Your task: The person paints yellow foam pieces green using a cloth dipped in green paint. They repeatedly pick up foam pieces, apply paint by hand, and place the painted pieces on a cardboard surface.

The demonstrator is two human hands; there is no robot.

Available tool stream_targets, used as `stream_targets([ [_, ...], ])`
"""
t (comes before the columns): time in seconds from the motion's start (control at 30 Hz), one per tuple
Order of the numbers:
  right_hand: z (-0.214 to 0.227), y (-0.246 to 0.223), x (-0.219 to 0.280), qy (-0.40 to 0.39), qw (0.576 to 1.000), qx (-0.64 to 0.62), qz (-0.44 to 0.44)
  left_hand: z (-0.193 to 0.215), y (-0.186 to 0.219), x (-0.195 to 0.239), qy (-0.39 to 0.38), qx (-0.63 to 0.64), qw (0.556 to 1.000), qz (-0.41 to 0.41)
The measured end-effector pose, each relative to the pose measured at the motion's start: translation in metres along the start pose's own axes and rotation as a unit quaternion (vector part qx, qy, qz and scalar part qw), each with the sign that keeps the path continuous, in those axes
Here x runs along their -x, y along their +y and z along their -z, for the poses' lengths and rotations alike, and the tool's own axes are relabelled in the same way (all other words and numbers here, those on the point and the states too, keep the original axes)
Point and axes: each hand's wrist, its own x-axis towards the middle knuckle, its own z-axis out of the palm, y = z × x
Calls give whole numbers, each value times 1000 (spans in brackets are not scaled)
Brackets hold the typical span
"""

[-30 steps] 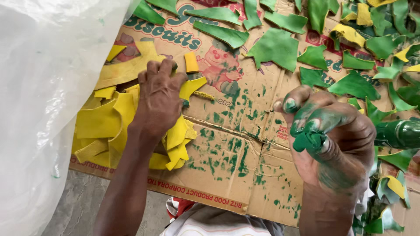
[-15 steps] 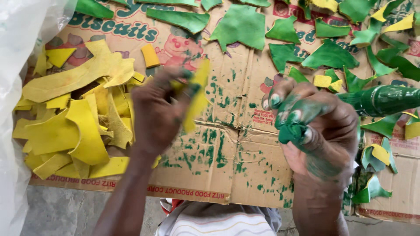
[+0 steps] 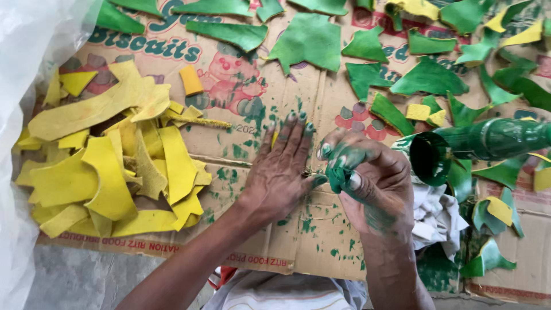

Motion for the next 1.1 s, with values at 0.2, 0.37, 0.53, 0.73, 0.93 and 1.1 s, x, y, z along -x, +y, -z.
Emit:
stream_targets([
  [0.2,1,-1,-6,-9,1000,-12,13,6,-1,-35,35,-6,999,-14],
  [0.37,5,-12,-8,-8,999,19,32,-3,-1,-71,129,-16,991,-21],
  [0.53,8,-24,-4,10,999,19,37,14,-10,-105,354,97,930,18],
  [0.73,26,-27,4,27,999,24,35,60,-32,-19,166,170,972,-3],
  [0.93,35,-13,8,39,999,15,17,30,-30,-36,188,69,978,57],
  [1.1,29,-13,12,35,999,21,20,29,-39,-36,206,147,965,62],
])
